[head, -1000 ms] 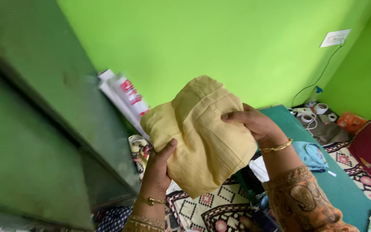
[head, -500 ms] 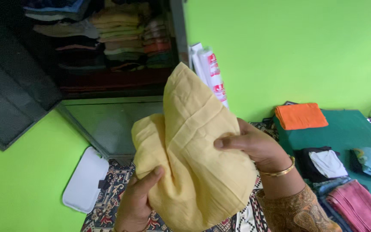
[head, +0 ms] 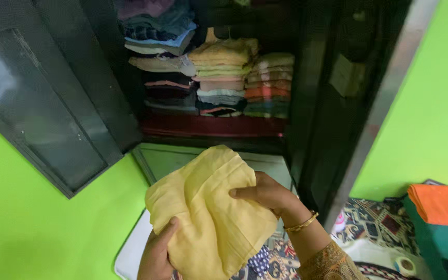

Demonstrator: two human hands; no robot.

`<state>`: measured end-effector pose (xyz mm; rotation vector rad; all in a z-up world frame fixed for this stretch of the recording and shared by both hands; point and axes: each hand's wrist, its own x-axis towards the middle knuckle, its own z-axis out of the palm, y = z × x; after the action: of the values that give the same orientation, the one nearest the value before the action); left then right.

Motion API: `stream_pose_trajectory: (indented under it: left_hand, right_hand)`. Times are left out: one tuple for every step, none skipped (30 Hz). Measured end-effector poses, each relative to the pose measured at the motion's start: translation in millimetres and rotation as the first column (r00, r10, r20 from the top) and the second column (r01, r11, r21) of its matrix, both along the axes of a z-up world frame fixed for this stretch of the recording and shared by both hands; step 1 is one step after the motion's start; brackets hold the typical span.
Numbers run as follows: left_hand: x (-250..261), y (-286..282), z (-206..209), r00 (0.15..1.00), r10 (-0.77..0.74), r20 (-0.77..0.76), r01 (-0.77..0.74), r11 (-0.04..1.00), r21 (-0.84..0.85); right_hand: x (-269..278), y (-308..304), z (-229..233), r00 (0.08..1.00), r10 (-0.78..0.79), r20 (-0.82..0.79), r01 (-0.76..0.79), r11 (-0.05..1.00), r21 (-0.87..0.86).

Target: The person picks up folded clothes from a bed and stacks them onto a wardrobe shelf.

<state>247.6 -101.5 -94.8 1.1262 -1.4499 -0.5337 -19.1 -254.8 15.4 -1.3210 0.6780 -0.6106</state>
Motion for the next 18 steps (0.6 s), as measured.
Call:
stream_pose_trajectory:
  left_hand:
    - [11.0,-18.0,5.3,1.000,0.003,0.008,-0.002,1.000,-0.008]
    - [16.5,-39.6,12.2,0.888,0.095,-0.451,-0.002,0.979,0.203]
    - [18.5,-63.0,17.6,0.565,0.251,-0.786,0.119,0.918,0.379]
    - [23.8,-85.9,25.3,0.562,0.243,-0.791,0.128,0.919,0.373]
    - [27.6,-108.5,33.6,0.533,0.214,-0.819,0.114,0.940,0.320]
    - [31.6,-129.2,42.1,0.504,0.183,-0.844,0.098,0.959,0.267]
    - [36.9,-146.3,50.5,0.505,0.177,-0.845,0.106,0.959,0.264]
    - [40.5,-162.6,58.0,0.518,0.085,-0.851,0.125,0.977,0.173]
    - [41.2,-180.3,64.3,0.525,-0.009,-0.851,0.150,0.985,0.082]
    - [43.5,-199.5,70.9,0.520,-0.015,-0.854,0.160,0.984,0.080]
    - [48.1,-220.1,77.8,0.529,-0.058,-0.847,0.165,0.986,0.036]
    - [52.3,-240.6,82.9,0.536,-0.100,-0.838,0.170,0.985,-0.009]
    - [55.5,-263.8,86.5,0.535,-0.111,-0.837,0.184,0.983,-0.013]
    - [58.9,-288.9,90.1,0.501,-0.172,-0.848,0.192,0.978,-0.085]
    - [65.8,-313.2,94.5,0.467,-0.237,-0.852,0.200,0.967,-0.159]
    - [72.6,-336.0,98.4,0.466,-0.249,-0.849,0.215,0.963,-0.165]
    - [77.3,-359.0,101.5,0.448,-0.264,-0.854,0.229,0.957,-0.176]
    - [82.0,-382.9,105.6,0.430,-0.278,-0.859,0.243,0.952,-0.186]
  right_hand:
    - [13.7,-20.0,1.3,0.998,-0.038,-0.046,0.035,0.997,-0.068]
    - [27.6,-39.6,3.6,0.999,-0.036,-0.037,0.033,0.997,-0.076]
    - [34.8,-59.8,5.3,0.993,-0.079,-0.090,0.058,0.976,-0.211]
    - [41.0,-80.4,7.4,0.982,-0.128,-0.137,0.074,0.936,-0.344]
    - [46.4,-101.5,9.9,0.982,-0.132,-0.138,0.077,0.934,-0.348]
    - [52.0,-122.1,14.3,0.979,-0.162,-0.120,0.099,0.905,-0.413]
    - [60.5,-138.6,20.8,0.976,-0.194,-0.100,0.125,0.871,-0.474]
    - [69.0,-153.1,29.1,0.974,-0.202,-0.101,0.131,0.869,-0.477]
    - [73.3,-166.5,39.0,0.954,-0.266,-0.142,0.154,0.835,-0.528]
    - [77.4,-179.6,50.4,0.927,-0.330,-0.179,0.172,0.797,-0.578]
    - [82.8,-193.4,63.6,0.923,-0.341,-0.178,0.181,0.794,-0.581]
    - [88.0,-207.4,77.4,0.850,-0.443,-0.285,0.175,0.748,-0.640]
    - [93.0,-221.1,90.5,0.751,-0.543,-0.376,0.158,0.701,-0.696]
    - [98.2,-233.8,102.6,0.744,-0.554,-0.374,0.168,0.696,-0.698]
    - [105.0,-246.4,115.6,0.708,-0.612,-0.351,0.200,0.652,-0.732]
    - [112.1,-259.6,129.0,0.669,-0.667,-0.327,0.230,0.604,-0.763]
    - [116.8,-275.1,143.6,0.594,-0.727,-0.345,0.201,0.549,-0.811]
    - [121.4,-290.6,158.3,0.513,-0.782,-0.354,0.165,0.494,-0.854]
